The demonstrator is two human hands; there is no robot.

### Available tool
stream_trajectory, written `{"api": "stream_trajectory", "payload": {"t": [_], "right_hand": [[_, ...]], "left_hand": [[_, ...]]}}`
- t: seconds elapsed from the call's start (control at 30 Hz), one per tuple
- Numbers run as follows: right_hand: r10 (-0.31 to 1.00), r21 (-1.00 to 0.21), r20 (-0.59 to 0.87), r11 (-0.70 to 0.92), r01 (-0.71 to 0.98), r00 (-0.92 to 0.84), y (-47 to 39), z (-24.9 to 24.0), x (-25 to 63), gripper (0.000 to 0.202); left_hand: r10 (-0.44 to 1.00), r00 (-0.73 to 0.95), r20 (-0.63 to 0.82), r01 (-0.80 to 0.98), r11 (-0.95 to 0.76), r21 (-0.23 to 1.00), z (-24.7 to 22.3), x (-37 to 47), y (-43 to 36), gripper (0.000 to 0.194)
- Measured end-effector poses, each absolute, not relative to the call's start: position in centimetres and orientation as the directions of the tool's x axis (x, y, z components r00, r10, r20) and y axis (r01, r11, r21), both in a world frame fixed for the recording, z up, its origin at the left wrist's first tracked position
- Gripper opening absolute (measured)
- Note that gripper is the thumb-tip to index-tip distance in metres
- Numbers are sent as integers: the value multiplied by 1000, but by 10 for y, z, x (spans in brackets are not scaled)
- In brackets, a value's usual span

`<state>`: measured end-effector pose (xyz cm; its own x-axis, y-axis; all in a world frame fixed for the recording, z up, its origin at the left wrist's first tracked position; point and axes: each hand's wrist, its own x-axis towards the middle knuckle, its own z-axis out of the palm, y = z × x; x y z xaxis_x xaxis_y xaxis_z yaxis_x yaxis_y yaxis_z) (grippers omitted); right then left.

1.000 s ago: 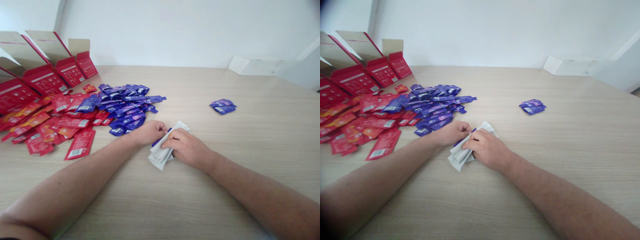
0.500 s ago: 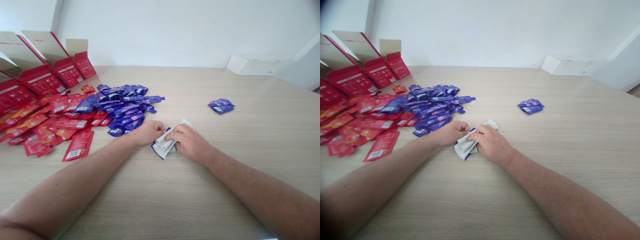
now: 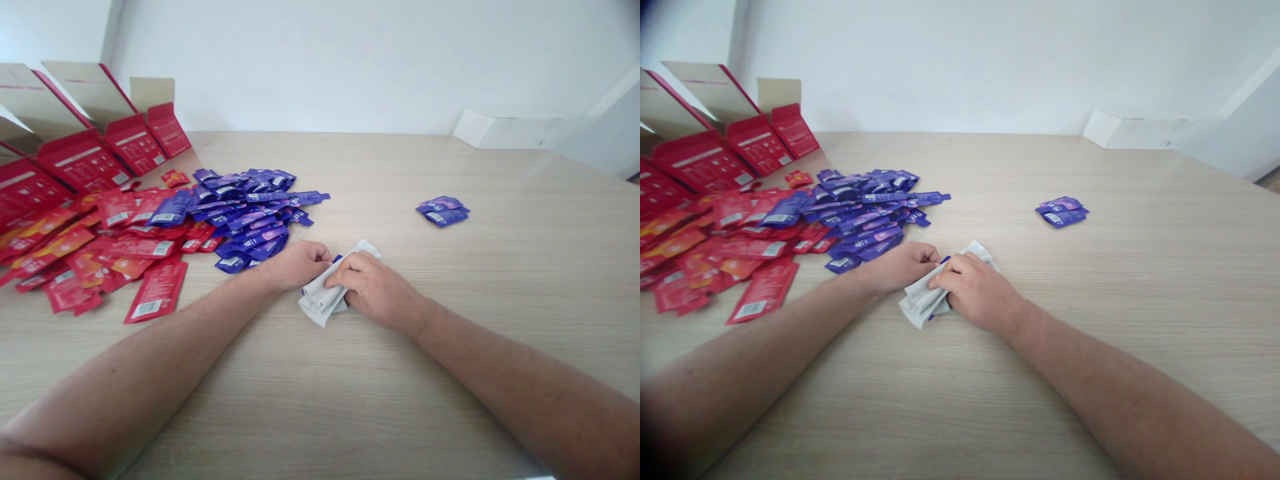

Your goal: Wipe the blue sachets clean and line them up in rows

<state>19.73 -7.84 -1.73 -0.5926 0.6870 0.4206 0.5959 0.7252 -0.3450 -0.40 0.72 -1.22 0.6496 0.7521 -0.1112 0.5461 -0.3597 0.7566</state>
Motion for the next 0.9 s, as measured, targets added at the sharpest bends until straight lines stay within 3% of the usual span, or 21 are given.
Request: {"api": "stream_trajectory", "payload": {"t": [0.1,0.23,0.4,0.57,0.7,0.9], "right_hand": [[720,-360,437,689,629,-539,-77,-18,198,36],[670,-346,408,742,574,-620,-78,-18,197,32],[721,-357,439,688,632,-537,-77,-19,199,35],[675,-341,406,737,583,-616,-78,-18,198,33],[723,-355,434,685,636,-537,-77,-18,198,35],[670,-344,431,741,577,-604,-77,-18,196,33]], "left_hand": [[752,647,-130,551,-342,761,-13,-4,7,22],[753,649,-112,547,-359,757,-12,-4,7,20],[762,635,-126,548,-329,769,-12,-3,7,20],[757,643,-114,546,-350,762,-12,-4,7,20],[760,639,-119,549,-341,763,-13,-5,8,22],[757,645,-103,551,-367,750,-13,-4,8,19]]}}
